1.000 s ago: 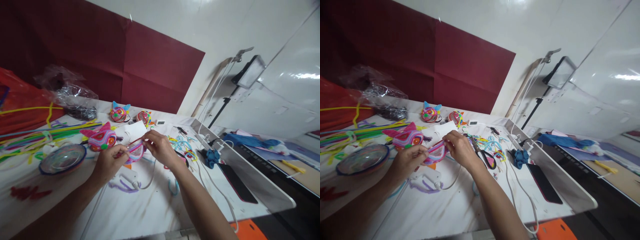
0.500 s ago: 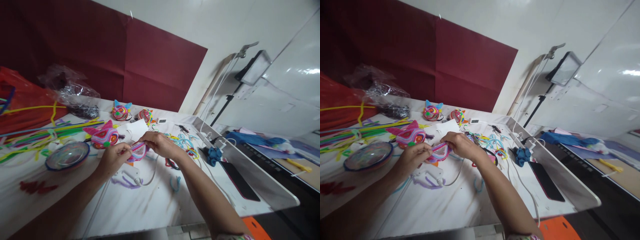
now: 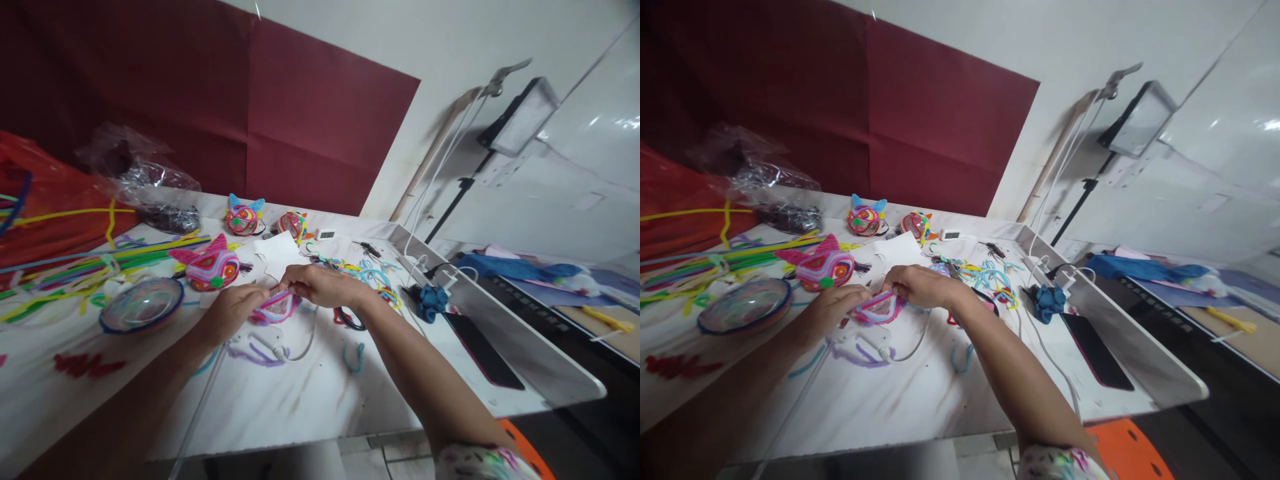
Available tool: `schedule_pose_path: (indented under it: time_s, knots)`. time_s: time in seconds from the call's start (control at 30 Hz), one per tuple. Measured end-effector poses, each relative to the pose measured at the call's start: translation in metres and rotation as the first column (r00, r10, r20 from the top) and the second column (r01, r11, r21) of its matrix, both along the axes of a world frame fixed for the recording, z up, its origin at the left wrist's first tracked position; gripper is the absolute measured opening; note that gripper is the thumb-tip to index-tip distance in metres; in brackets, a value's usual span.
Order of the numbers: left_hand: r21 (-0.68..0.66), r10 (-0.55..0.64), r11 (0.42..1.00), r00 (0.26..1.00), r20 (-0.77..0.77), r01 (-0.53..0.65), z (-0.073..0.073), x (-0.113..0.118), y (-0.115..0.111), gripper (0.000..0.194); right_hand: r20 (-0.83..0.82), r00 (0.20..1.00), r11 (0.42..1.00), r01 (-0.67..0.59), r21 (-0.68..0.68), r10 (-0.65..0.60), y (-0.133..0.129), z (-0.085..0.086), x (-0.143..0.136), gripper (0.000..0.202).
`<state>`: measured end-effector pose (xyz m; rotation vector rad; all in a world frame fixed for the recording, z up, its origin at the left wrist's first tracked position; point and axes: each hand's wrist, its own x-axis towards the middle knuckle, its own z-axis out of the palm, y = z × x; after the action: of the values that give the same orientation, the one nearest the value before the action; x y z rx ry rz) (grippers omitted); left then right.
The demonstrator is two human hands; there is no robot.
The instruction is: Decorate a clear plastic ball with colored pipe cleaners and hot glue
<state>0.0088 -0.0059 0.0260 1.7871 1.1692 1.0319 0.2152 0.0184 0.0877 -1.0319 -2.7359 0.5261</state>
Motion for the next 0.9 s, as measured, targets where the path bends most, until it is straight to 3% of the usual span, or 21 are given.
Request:
schedule_pose_path:
  time_s: [0.23,0.63,0.77,0.9]
  knots:
    - [0.028,0.017,0.999,0.999,0.03,-0.017,0.0,0.002,-0.005,0.017,-0.069,0.998,0.998,-0.003,0.061,0.007,-0.002,-0.001,-0.014,0.034]
    - [0.048,0.26,0.964,0.964,0.058,-0.263,-0.001,0.0,-0.003,0.015,-0.019,0.999,0.986,0.046,0.16,-0.044,-0.011,0.004,-0.038,0.029]
    - [0.052,0.285,0.955,0.953,0.098,-0.291,-0.003,-0.001,-0.003,0.013,-0.151,0.977,0.946,0.185,0.265,-0.149,-0.02,-0.003,-0.039,0.024]
    - [0.075,0.325,0.939,0.939,0.112,-0.334,-0.01,-0.002,0.001,0.014,-0.306,0.896,0.886,0.399,0.239,-0.321,-0.029,-0.015,-0.034,0.014]
